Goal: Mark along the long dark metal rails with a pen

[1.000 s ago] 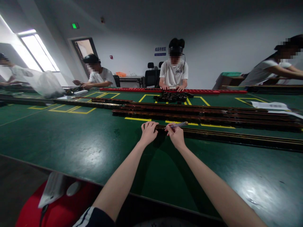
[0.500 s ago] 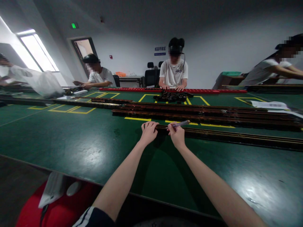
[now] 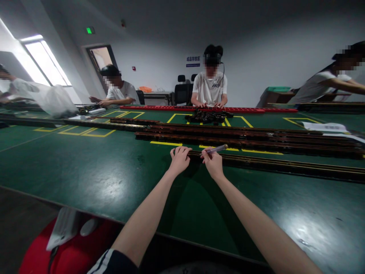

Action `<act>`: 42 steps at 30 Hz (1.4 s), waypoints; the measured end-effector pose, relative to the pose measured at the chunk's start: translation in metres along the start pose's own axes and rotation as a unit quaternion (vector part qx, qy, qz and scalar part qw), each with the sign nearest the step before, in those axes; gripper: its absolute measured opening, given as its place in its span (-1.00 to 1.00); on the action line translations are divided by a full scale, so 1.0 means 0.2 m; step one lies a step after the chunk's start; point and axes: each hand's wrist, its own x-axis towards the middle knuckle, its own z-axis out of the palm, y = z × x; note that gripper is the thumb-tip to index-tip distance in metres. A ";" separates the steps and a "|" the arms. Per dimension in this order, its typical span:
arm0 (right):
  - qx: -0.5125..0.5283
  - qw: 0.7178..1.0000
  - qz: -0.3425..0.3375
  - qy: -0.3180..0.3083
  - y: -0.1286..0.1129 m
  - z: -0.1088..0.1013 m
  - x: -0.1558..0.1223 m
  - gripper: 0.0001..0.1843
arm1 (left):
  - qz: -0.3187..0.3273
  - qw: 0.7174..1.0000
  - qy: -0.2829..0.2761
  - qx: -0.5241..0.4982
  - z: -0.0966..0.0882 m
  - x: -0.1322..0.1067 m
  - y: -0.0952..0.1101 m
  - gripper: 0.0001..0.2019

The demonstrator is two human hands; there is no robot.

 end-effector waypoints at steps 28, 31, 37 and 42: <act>0.028 0.999 0.006 -0.028 -0.01 0.01 0.00 -0.56 | 0.007 1.000 -0.004 0.025 -0.01 -0.01 0.01 -0.45; 0.032 0.999 0.006 -0.030 -0.02 0.00 0.00 -0.54 | 0.011 1.000 -0.006 0.024 -0.02 -0.01 0.02 -0.45; 0.027 0.999 0.010 -0.026 -0.03 0.00 -0.01 -0.52 | 0.019 1.000 0.000 0.023 -0.02 -0.01 0.02 -0.45; 0.031 0.999 0.016 -0.031 -0.03 0.00 -0.01 -0.50 | 0.025 1.000 0.004 0.018 0.00 -0.01 0.00 -0.45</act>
